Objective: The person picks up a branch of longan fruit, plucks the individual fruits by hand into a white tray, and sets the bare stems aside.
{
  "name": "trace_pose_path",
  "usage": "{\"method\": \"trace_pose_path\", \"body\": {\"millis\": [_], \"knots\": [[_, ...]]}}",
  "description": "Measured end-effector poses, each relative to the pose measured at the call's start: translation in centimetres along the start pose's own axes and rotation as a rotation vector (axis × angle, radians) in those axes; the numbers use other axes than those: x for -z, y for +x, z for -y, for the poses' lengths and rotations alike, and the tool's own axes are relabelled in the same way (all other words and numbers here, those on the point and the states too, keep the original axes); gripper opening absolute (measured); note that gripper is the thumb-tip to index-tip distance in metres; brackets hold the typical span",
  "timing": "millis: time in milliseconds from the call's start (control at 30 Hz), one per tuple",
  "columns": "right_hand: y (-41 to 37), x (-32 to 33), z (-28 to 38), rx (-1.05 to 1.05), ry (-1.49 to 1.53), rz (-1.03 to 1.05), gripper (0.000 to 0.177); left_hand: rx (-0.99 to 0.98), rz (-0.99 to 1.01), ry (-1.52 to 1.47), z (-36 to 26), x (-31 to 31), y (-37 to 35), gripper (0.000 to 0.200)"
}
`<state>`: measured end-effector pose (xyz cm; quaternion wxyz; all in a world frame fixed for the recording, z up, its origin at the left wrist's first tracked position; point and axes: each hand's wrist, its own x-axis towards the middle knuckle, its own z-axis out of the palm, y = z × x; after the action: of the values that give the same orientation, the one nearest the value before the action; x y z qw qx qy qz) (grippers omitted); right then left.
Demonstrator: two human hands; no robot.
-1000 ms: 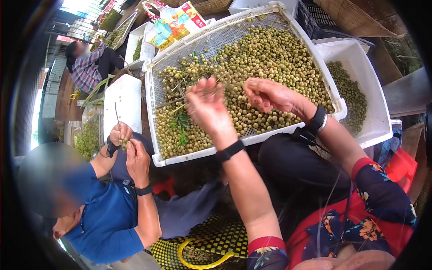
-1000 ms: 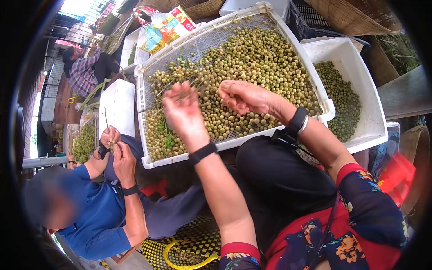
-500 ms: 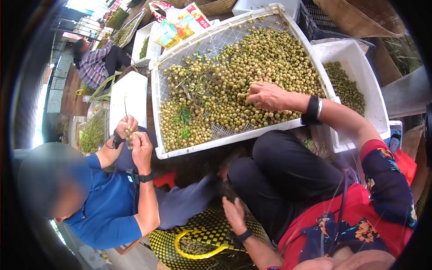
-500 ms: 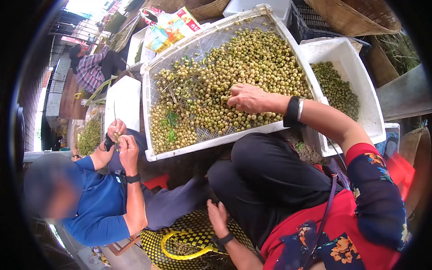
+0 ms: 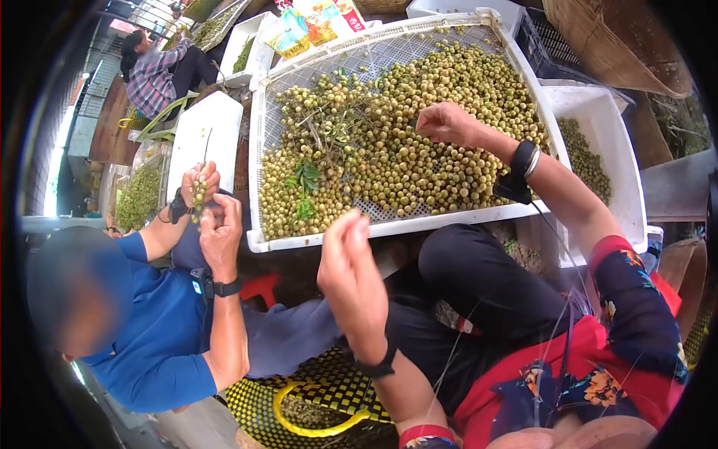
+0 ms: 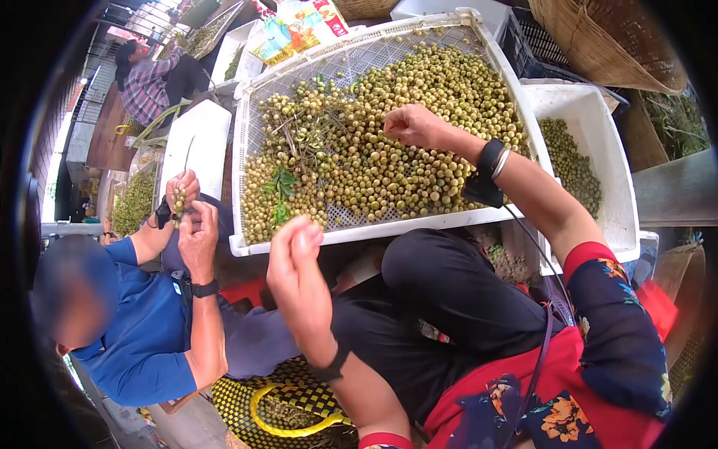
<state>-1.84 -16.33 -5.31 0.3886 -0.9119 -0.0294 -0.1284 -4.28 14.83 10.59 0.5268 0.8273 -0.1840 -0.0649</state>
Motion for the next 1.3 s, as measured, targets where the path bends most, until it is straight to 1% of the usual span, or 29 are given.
{"method": "trace_pose_path", "body": {"millis": [33, 67, 100, 133, 167, 233, 267, 333, 367, 400, 467, 500, 533, 567, 600, 633, 667, 733, 767, 800, 867, 933, 1000, 1033, 1067, 1133, 1167, 1267, 1300], "knots": [[0.0, 0.1, 0.6, -0.244, 0.279, 0.018, 0.008, 0.021, 0.058, -0.018, -0.5, -0.8, 1.5, 0.024], [0.1, 0.1, 1.1, -0.488, 0.56, 0.037, 0.011, -0.028, 0.096, 0.056, 1.3, -1.7, 3.0, 0.025], [0.2, 0.0, 1.2, -0.488, 0.553, 0.015, 0.018, -0.077, 0.113, 0.098, 1.8, -2.4, 4.1, 0.026], [0.2, -0.1, 1.2, -0.492, 0.546, 0.018, 0.018, -0.126, 0.135, 0.137, 2.3, -3.0, 5.0, 0.026], [0.0, -0.1, 1.3, -0.505, 0.508, 0.024, 0.018, -0.119, 0.137, 0.127, 3.7, -3.6, 5.6, 0.026], [-0.3, -0.2, 1.6, -0.52, 0.434, 0.024, 0.022, 0.004, 0.177, 0.119, 6.9, -4.8, 6.4, 0.027], [-0.5, -0.4, 1.4, -0.524, 0.421, 0.033, 0.028, 0.018, 0.174, 0.111, 7.8, -5.2, 6.5, 0.027], [-0.4, -0.8, 1.1, -0.489, 0.228, 0.012, 0.033, -0.152, 0.09, 0.271, 8.7, -5.7, 6.7, 0.026], [-0.4, -0.9, 0.8, -0.45, 0.188, 0.005, 0.036, -0.106, 0.108, 0.178, 8.6, -6.1, 7.1, 0.026], [-0.3, -0.9, 1.5, -0.448, 0.184, 0.007, 0.036, -0.108, 0.108, 0.122, 8.6, -6.8, 7.4, 0.026], [-0.4, -0.7, 3.6, -0.486, 0.322, -0.022, 0.035, -0.11, 0.147, 0.077, 8.6, -7.6, 7.5, 0.026], [-0.2, -0.6, 5.1, -0.502, 0.337, -0.033, 0.032, -0.105, 0.142, 0.071, 8.8, -7.8, 7.7, 0.026], [0.2, -0.6, 5.4, -0.501, 0.332, -0.031, 0.032, -0.165, 0.048, 0.092, 8.8, -8.0, 8.0, 0.027], [0.5, -0.3, 5.2, -0.438, 0.297, -0.066, 0.029, -0.227, -0.046, 0.11, 8.8, -8.2, 8.1, 0.027], [0.8, -0.1, 4.3, -0.374, 0.261, -0.101, 0.027, -0.248, -0.075, 0.104, 8.4, -7.9, 8.2, 0.026], [1.4, -0.1, 3.3, -0.407, 0.228, -0.13, 0.022, -0.179, -0.046, 0.048, 8.0, -7.7, 8.2, 0.025], [1.6, 0.0, 2.1, -0.371, 0.073, -0.133, 0.017, -0.109, -0.017, -0.005, 7.7, -7.6, 8.1, 0.024], [1.6, -0.9, 0.8, -0.341, -0.093, -0.091, 0.016, -0.118, 0.011, -0.005, 7.6, -7.6, 7.8, 0.024], [1.4, -1.8, 0.1, -0.302, -0.12, -0.063, 0.018, -0.126, 0.042, 0.0, 7.6, -7.7, 7.7, 0.024], [1.4, -2.6, -0.3, -0.155, -0.222, -0.065, 0.021, -0.146, 0.054, -0.007, 7.6, -7.8, 7.7, 0.024], [1.5, -4.0, -0.4, -0.186, -0.49, -0.031, 0.024, -0.145, 0.052, -0.024, 7.7, -7.8, 7.8, 0.026], [2.3, -4.4, -0.3, -0.332, -0.595, 0.035, 0.021, -0.125, 0.057, -0.017, 7.7, -7.6, 8.2, 0.026], [2.5, -4.2, -1.0, -0.388, -0.577, 0.046, 0.021, -0.114, 0.065, -0.019, 7.9, -7.4, 8.2, 0.027], [2.1, -4.2, -1.6, -0.349, -0.493, -0.046, 0.017, -0.109, 0.065, -0.024, 7.8, -7.3, 8.3, 0.028], [1.9, -3.5, -1.6, -0.348, -0.495, -0.045, 0.017, -0.106, 0.065, -0.029, 8.0, -7.3, 8.3, 0.028], [1.5, -1.9, -1.7, -0.429, 0.093, -0.032, 0.013, -0.112, 0.06, -0.036, 8.1, -7.4, 8.4, 0.028], [1.1, -1.2, -1.4, -0.545, 0.49, -0.022, 0.015, -0.108, 0.067, -0.042, 8.2, -7.5, 8.4, 0.027], [0.3, -0.1, 0.3, -0.617, 1.013, -0.014, 0.011, -0.095, 0.084, -0.085, 8.2, -7.9, 8.3, 0.024], [0.0, 0.5, 1.3, -0.63, 1.116, 0.004, 0.011, -0.095, 0.094, -0.074, 8.2, -8.1, 8.3, 0.023]]}}
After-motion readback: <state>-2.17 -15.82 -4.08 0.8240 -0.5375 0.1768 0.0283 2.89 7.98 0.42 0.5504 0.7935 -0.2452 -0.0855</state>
